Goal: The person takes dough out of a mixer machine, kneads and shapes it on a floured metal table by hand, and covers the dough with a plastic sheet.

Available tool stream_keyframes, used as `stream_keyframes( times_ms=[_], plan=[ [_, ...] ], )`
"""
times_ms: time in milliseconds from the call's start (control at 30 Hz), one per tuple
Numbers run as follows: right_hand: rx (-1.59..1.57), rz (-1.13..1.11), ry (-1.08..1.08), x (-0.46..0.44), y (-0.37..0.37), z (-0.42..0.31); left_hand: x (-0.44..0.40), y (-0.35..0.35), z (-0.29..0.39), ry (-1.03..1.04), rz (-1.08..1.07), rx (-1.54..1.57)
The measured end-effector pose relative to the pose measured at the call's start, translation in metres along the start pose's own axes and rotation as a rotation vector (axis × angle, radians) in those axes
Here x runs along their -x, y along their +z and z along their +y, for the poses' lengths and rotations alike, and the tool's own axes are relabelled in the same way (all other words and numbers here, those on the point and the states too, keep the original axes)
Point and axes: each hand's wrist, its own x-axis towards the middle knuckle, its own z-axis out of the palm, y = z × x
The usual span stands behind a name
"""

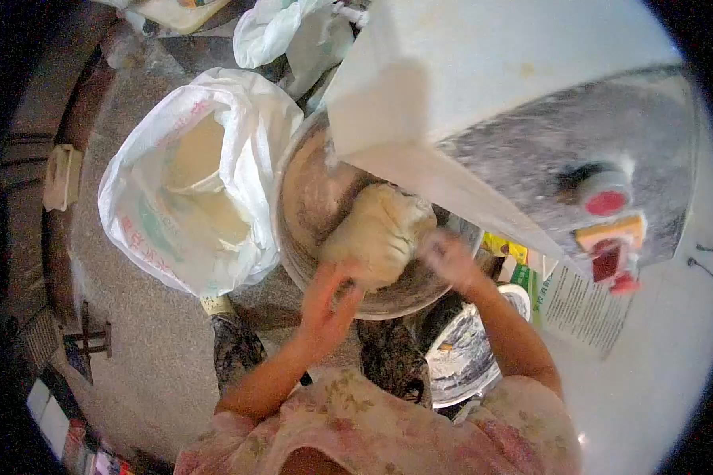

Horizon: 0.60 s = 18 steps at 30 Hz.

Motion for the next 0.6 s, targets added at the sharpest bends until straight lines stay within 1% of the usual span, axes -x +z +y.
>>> stream_keyframes(
  times_ms=[33, 67, 133, 167, 200, 233, 267, 300, 333, 367, 400, 433, 467, 533, 600],
  plan=[
    [-0.228, 0.073, 0.127, -0.021, -0.014, 0.008, -0.036, 0.014, -0.003, 0.058, 0.11, -0.064],
    [-0.398, 0.147, 0.159, -0.05, -0.018, 0.018, -0.06, 0.033, -0.033, -0.038, 0.205, -0.334],
    [-0.643, 0.21, 0.21, -0.11, -0.001, 0.026, -0.109, 0.049, -0.104, -0.342, 0.43, -0.676],
    [-0.724, 0.212, 0.239, -0.125, 0.02, 0.024, -0.117, 0.048, -0.155, -0.468, 0.291, -0.802],
    [-0.783, 0.216, 0.265, -0.126, 0.041, 0.018, -0.109, 0.046, -0.206, -0.544, 0.059, -0.875],
    [-0.833, 0.226, 0.262, -0.119, 0.055, 0.011, -0.103, 0.042, -0.237, -0.524, 0.003, -0.906],
    [-0.881, 0.226, 0.241, -0.101, 0.062, 0.003, -0.098, 0.035, -0.246, -0.498, 0.01, -0.921],
    [-0.916, 0.204, 0.226, -0.081, 0.061, 0.001, -0.091, 0.029, -0.232, -0.482, 0.099, -0.905],
    [-0.943, 0.16, 0.208, -0.067, 0.056, 0.005, -0.089, 0.03, -0.238, -0.598, 0.061, -0.795],
    [-0.944, 0.012, 0.143, -0.065, 0.045, 0.022, -0.097, 0.031, -0.255, -0.696, 0.038, -0.688],
    [-1.054, 0.153, 0.109, -0.089, 0.042, 0.061, -0.108, 0.025, -0.278, -0.783, 0.032, -0.59],
    [-1.169, 0.279, 0.065, -0.123, 0.051, 0.083, -0.107, 0.023, -0.281, -0.77, 0.025, -0.643],
    [-1.211, 0.289, 0.1, -0.152, 0.064, 0.084, -0.106, 0.023, -0.28, -0.739, 0.017, -0.706],
    [-1.238, 0.229, 0.178, -0.186, 0.082, 0.073, -0.092, 0.015, -0.279, -0.689, -0.006, -0.792],
    [-1.269, 0.232, 0.226, -0.192, 0.09, 0.066, -0.072, 0.009, -0.267, -0.648, -0.067, -0.827]
  ],
)
